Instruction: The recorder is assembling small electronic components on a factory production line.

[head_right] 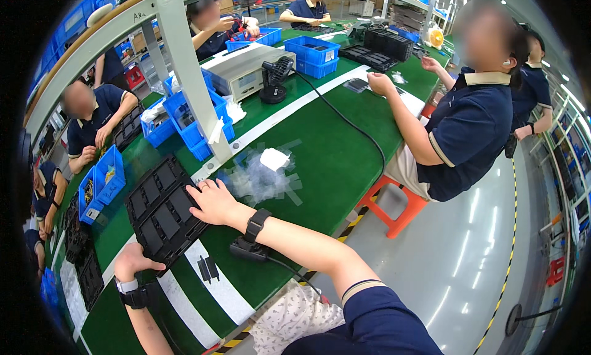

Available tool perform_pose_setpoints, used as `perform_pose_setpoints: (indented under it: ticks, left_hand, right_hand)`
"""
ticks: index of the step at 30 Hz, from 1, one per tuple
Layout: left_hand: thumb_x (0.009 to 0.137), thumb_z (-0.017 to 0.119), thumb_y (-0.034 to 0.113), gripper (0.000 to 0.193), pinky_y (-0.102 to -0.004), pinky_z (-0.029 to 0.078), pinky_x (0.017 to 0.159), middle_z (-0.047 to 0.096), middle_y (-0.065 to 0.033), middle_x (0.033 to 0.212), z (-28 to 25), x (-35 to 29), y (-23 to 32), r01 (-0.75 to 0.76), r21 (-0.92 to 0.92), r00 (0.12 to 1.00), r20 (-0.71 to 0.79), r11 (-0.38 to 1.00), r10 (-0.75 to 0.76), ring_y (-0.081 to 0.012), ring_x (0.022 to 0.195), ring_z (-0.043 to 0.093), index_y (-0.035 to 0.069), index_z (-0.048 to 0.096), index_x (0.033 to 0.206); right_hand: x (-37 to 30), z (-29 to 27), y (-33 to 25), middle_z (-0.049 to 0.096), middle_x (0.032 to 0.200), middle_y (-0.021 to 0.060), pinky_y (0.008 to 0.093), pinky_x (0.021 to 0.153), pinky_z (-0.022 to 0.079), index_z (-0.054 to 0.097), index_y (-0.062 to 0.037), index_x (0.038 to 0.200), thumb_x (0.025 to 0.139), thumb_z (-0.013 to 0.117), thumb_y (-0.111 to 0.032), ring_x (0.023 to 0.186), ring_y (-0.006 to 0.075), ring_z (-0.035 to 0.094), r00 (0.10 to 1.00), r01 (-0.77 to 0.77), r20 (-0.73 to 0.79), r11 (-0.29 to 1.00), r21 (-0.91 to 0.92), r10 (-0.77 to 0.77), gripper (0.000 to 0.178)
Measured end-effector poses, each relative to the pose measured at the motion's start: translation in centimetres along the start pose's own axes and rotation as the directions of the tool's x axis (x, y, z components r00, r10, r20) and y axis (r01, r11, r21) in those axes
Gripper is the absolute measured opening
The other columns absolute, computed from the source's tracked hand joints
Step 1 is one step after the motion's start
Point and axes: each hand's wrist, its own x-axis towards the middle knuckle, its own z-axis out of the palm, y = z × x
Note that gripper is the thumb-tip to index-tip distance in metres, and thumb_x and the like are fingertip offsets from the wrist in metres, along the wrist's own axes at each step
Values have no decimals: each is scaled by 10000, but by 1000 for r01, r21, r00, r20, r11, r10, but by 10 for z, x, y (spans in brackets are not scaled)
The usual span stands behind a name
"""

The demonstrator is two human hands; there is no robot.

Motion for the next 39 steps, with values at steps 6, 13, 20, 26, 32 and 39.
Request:
perform_pose_setpoints:
  ticks: [6,13,20,26,32,39]
  left_hand:
    - [401,796,388,636,-329,475,618,602,-240,712,-2,0,5,39,36,999,34,999,-40,-306,678,617,-126,590,716]
    - [409,798,386,625,-336,477,624,603,-238,711,-2,1,2,33,22,998,43,999,-34,-308,677,617,-121,592,711]
    - [404,781,441,623,-336,450,557,581,-206,636,4,2,-3,-14,31,1000,-24,999,15,-283,597,593,-95,602,664]
    - [400,784,442,629,-334,448,554,584,-205,642,4,3,-5,-11,7,1000,-14,1000,11,-276,596,594,-95,599,669]
    - [400,791,425,626,-331,456,565,585,-215,645,1,-1,0,-9,0,1000,-2,1000,9,-279,608,599,-105,587,663]
    - [407,794,405,609,-332,465,560,579,-218,615,0,2,0,-10,-1,1000,1,1000,10,-293,593,603,-111,578,650]
  right_hand:
    - [0,0,0,438,1187,217,510,974,270,359,-52,1272,805,504,-347,1148,359,383,1000,-6,4,1000,-5,6,571]
    - [0,-1,-1,434,1195,218,506,979,266,356,-51,1273,805,503,-347,1152,359,379,1000,-6,12,1000,0,6,573]
    - [0,2,2,439,1190,220,505,978,266,356,-52,1273,806,502,-351,1147,359,385,1000,4,-8,1000,-7,-4,574]
    - [-1,2,2,442,1186,215,503,971,270,358,-51,1270,806,503,-353,1141,352,388,1000,18,-22,1000,-8,-18,571]
    - [-2,2,2,449,1173,212,500,968,276,364,-48,1263,809,503,-349,1133,352,395,1000,19,-23,1000,4,-19,562]
    - [0,3,5,445,1169,221,491,979,273,351,-39,1271,813,504,-343,1142,355,387,999,32,-36,999,10,-32,570]
